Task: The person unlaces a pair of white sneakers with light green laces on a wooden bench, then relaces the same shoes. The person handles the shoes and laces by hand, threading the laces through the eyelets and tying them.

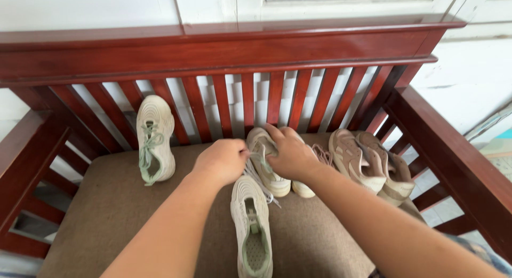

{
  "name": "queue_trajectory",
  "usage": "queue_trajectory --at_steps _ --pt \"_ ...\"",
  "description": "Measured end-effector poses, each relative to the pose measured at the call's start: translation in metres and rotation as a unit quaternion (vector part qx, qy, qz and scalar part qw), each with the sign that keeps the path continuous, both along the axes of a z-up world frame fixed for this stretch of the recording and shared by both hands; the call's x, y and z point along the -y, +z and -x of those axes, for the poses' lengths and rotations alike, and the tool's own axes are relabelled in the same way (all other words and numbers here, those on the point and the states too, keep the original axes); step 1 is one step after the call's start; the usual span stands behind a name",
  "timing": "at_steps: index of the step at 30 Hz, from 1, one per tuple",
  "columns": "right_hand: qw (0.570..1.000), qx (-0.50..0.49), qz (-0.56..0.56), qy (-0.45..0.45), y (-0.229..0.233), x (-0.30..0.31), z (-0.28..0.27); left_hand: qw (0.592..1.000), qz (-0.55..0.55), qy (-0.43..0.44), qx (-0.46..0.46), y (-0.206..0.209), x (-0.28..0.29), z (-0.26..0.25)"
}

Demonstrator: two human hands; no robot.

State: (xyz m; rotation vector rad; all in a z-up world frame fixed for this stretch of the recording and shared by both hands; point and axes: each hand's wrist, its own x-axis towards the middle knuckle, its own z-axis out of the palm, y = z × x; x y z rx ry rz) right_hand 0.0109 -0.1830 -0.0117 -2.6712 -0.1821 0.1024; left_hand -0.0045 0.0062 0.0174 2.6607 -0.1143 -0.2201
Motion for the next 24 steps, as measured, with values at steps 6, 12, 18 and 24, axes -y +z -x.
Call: queue_trajectory --at_steps 6,12,18,24 --pt "0.981 0.031 -0.132 0.140 0.022 -0.020 0.010 0.994 0.079 -0.017 0.078 -0.001 0.026 -0.004" --pt "0.990 -0.142 -0.010 0.019 0.061 -0.010 0.012 0.993 0.090 -0.006 0.074 0.009 0.020 -0.002" --pt "0.997 -0.004 0.031 0.064 0.051 -0.006 0.009 0.998 0.039 0.037 0.044 0.030 -0.007 0.002" --pt "0.996 -0.073 0.048 0.035 0.026 -0.016 0.005 0.994 0.015 0.077 0.074 0.043 -0.013 0.004"
